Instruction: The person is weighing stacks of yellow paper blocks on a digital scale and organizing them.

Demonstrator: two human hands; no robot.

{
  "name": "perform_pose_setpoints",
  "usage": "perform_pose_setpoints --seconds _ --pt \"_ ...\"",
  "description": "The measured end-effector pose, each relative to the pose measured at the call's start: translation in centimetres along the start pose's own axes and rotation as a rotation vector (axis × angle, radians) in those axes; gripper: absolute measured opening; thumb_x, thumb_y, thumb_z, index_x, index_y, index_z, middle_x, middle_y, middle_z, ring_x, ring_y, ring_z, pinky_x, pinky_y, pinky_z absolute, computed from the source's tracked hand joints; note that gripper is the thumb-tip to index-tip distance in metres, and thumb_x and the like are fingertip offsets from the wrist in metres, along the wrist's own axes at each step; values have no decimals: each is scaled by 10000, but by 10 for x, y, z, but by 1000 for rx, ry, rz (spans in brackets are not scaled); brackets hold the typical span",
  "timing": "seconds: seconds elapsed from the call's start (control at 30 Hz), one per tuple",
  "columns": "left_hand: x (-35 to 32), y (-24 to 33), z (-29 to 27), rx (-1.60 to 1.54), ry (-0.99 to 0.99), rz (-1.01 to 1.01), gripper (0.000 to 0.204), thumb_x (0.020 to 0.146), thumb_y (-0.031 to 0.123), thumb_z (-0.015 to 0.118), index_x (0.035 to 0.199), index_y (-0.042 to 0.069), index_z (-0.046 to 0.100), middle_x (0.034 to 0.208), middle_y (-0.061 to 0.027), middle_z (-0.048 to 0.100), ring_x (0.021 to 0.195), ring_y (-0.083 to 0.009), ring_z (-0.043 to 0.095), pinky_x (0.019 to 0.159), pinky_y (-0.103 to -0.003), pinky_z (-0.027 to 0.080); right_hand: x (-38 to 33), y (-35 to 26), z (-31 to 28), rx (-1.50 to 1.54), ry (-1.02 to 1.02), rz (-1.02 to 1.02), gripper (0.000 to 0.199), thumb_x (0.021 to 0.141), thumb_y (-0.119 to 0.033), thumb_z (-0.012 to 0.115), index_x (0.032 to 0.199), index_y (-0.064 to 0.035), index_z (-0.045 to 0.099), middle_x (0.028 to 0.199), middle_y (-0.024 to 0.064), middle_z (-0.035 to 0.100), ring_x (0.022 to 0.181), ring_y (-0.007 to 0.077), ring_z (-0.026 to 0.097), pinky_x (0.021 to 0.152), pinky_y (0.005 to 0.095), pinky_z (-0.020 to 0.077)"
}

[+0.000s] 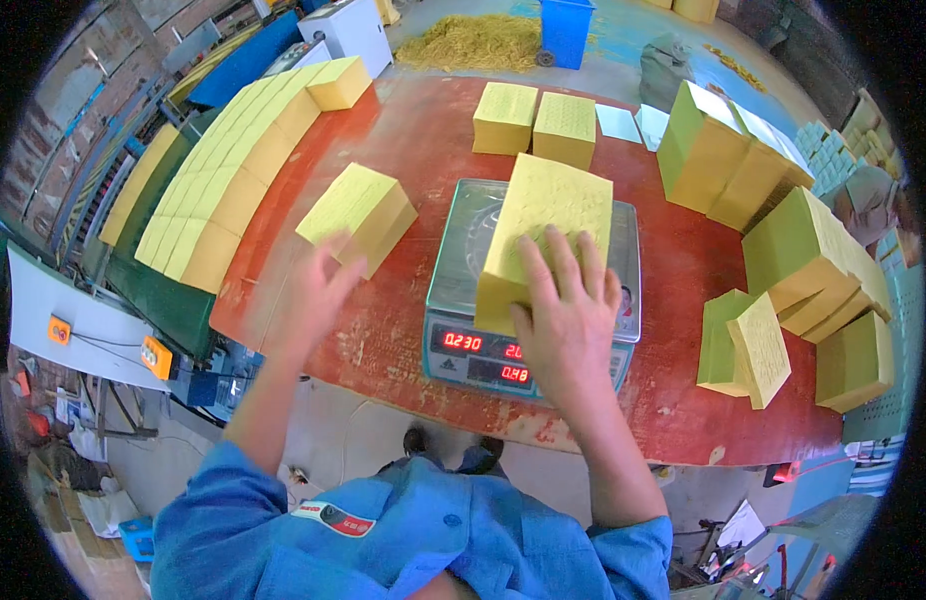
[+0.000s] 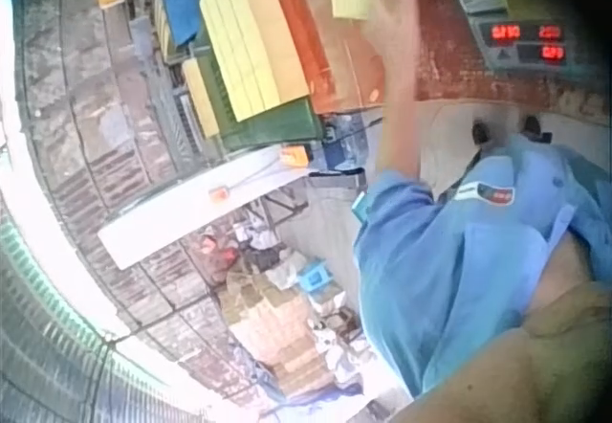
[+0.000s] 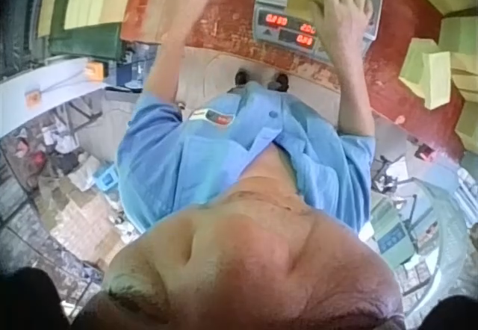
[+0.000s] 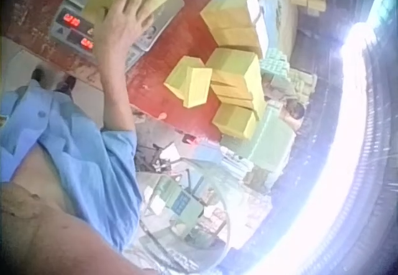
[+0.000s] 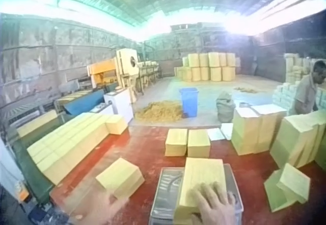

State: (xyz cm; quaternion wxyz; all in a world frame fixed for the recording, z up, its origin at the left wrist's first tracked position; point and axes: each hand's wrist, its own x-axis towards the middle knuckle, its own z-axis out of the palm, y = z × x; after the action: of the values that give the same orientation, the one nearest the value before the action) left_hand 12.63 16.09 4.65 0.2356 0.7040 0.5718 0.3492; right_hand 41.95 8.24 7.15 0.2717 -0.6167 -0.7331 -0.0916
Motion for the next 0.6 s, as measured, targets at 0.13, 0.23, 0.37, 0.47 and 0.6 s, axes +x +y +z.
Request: perform_pose_setpoints --seconds 0.13,0.23,0.37,0.47,0.6 --pt "71 -61 -6 807 267 127 938 710 476 770 1461 110 346 1459 -232 373 1361 -370 348 1083 -526 325 2 -26 -11 -30 -3 37 689 731 -147 738 1374 -155 490 1434 123 450 1363 378 354 1064 567 287" --pt "79 -97 -12 652 -119 -214 1055 644 483 797 1502 143 285 1506 -232 300 1402 -399 275 1124 -553 245 -3 -61 -23 54 21 -5 651 753 -141 729 1362 -106 500 1411 154 467 1354 389 370 1087 540 280" --pt "68 -130 -48 599 -406 168 1059 622 465 804 1502 166 296 1523 -224 276 1413 -401 255 1122 -570 233 -10 -116 -15 313 -83 -41 608 774 -119 714 1341 -50 507 1368 182 496 1328 382 407 1082 485 325" --pt "44 -120 -92 682 -630 530 1069 599 380 822 1507 176 295 1537 -202 262 1425 -386 241 1138 -526 238 0 -146 26 508 -177 -41 610 791 -110 710 1353 -32 484 1373 199 490 1313 393 425 1055 461 374" --pt "0 -117 -137 807 -591 792 1053 600 192 819 1508 143 287 1560 -180 232 1443 -393 201 1166 -470 232 18 -168 120 834 -240 199 593 855 -222 679 1359 0 459 1343 237 517 1252 404 492 1013 420 423"
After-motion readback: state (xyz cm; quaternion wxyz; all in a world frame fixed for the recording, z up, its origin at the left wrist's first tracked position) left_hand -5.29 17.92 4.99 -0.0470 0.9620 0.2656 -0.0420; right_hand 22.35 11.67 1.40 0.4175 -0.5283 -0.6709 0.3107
